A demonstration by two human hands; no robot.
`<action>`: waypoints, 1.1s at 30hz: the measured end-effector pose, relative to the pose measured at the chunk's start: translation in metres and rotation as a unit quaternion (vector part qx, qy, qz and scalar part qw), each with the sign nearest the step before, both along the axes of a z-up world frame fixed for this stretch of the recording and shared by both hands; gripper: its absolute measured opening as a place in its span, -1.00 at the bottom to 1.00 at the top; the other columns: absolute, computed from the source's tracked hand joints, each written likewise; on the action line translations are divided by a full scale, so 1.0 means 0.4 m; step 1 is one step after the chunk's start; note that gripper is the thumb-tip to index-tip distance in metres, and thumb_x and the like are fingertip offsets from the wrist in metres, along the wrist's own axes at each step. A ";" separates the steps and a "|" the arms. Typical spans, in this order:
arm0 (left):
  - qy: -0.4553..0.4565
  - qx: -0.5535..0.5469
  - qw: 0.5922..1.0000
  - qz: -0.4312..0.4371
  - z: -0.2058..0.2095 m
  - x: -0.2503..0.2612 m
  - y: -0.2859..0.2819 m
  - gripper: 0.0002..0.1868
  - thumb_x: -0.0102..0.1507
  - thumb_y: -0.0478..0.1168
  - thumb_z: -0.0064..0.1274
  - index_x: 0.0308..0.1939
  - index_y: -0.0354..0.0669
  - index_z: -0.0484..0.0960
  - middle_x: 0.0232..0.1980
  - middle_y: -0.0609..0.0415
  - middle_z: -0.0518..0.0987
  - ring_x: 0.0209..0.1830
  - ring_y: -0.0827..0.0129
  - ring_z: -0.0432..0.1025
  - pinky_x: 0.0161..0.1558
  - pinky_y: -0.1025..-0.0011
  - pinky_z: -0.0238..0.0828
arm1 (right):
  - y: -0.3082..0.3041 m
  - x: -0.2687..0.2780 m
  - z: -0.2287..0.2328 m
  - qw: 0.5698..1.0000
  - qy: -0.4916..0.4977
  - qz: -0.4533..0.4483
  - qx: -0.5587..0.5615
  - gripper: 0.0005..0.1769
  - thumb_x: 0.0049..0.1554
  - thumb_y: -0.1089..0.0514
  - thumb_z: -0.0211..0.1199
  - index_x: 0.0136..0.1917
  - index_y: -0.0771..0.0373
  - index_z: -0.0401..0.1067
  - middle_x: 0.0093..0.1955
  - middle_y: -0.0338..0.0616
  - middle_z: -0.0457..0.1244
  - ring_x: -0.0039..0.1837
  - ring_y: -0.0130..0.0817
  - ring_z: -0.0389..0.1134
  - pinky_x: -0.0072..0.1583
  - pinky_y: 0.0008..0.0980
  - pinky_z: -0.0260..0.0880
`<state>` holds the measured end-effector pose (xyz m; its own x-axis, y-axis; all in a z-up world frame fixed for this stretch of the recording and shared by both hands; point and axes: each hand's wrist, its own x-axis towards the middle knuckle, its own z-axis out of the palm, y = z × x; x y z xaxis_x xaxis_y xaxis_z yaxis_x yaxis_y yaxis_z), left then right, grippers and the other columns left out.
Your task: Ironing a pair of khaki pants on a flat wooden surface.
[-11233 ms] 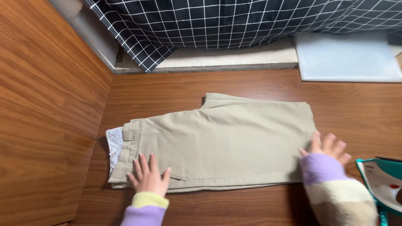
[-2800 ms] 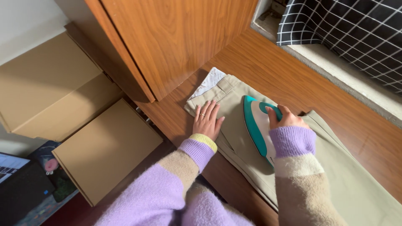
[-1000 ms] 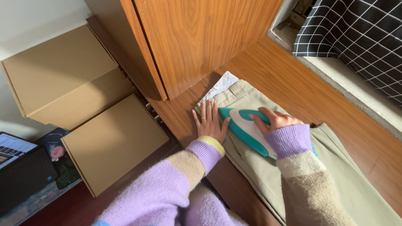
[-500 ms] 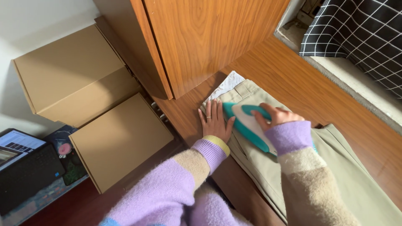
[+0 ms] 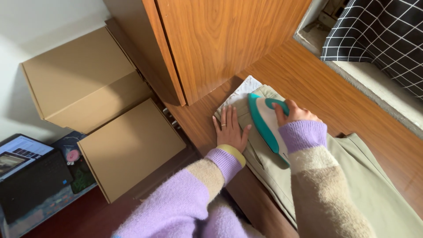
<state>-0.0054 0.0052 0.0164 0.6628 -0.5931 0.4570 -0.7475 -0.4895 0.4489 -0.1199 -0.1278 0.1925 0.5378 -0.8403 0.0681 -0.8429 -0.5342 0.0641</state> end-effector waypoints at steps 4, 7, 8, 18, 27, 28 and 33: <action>-0.014 -0.007 1.000 0.014 0.000 -0.009 -0.002 -0.05 0.47 0.41 -0.45 0.66 -0.27 0.07 0.70 -0.26 0.11 0.78 -0.13 -0.14 0.61 -0.41 -0.31 | 0.065 -0.029 0.063 0.996 -0.007 0.087 -0.009 -0.44 0.27 -0.59 0.02 0.32 -0.40 0.52 0.07 -0.26 0.53 0.15 -0.06 0.58 0.18 -0.05 0.57; -0.022 -0.026 0.999 0.020 0.007 -0.010 0.003 -0.07 0.48 0.39 -0.45 0.67 -0.27 0.06 0.70 -0.30 0.08 0.77 -0.16 -0.13 0.61 -0.37 -0.30 | 0.066 -0.027 0.072 0.992 -0.015 0.128 -0.004 -0.50 0.28 -0.54 0.05 0.29 -0.40 0.52 0.04 -0.37 0.52 0.14 -0.13 0.58 0.17 -0.10 0.58; -0.014 -0.026 0.999 0.013 0.006 -0.010 0.002 -0.05 0.47 0.41 -0.44 0.68 -0.26 0.03 0.70 -0.31 0.06 0.77 -0.19 -0.16 0.61 -0.39 -0.33 | 0.061 -0.022 0.068 0.993 -0.012 0.120 0.000 -0.47 0.29 -0.57 0.01 0.30 -0.38 0.50 0.04 -0.37 0.51 0.15 -0.14 0.57 0.17 -0.11 0.57; 0.039 0.042 0.998 -0.020 0.014 -0.003 0.007 -0.03 0.49 0.43 -0.57 0.71 -0.25 -0.13 0.73 -0.36 -0.11 0.80 -0.19 -0.37 0.60 -0.42 -0.55 | -0.015 0.073 -0.021 0.999 -0.003 -0.034 0.040 -0.29 0.32 -0.73 -0.21 0.39 -0.38 0.42 0.04 -0.10 0.49 0.16 0.11 0.55 0.18 0.09 0.47; 0.011 -0.020 1.000 -0.005 -0.003 -0.004 0.003 -0.09 0.50 0.39 -0.49 0.69 -0.21 -0.09 0.71 -0.34 -0.03 0.78 -0.19 -0.26 0.60 -0.41 -0.42 | 0.048 0.039 0.070 0.994 -0.016 0.111 -0.005 -0.45 0.29 -0.60 -0.06 0.21 -0.33 0.51 -0.03 -0.31 0.51 0.10 -0.08 0.58 0.16 -0.11 0.55; 0.009 -0.020 1.000 -0.006 0.003 -0.002 0.004 -0.09 0.50 0.39 -0.49 0.69 -0.21 -0.09 0.71 -0.34 -0.03 0.78 -0.19 -0.26 0.60 -0.41 -0.42 | 0.022 0.051 0.021 0.994 -0.018 0.111 -0.004 -0.45 0.29 -0.60 -0.06 0.21 -0.33 0.51 -0.03 -0.31 0.51 0.10 -0.08 0.58 0.16 -0.11 0.55; 0.077 0.059 0.995 -0.037 0.035 -0.003 0.016 -0.08 0.50 0.41 -0.64 0.71 -0.19 -0.23 0.75 -0.31 -0.18 0.80 -0.15 -0.44 0.60 -0.41 -0.58 | -0.020 0.120 -0.022 0.998 -0.019 -0.041 0.040 -0.24 0.32 -0.71 -0.19 0.30 -0.17 0.40 0.04 -0.03 0.49 0.13 0.17 0.55 0.17 0.14 0.46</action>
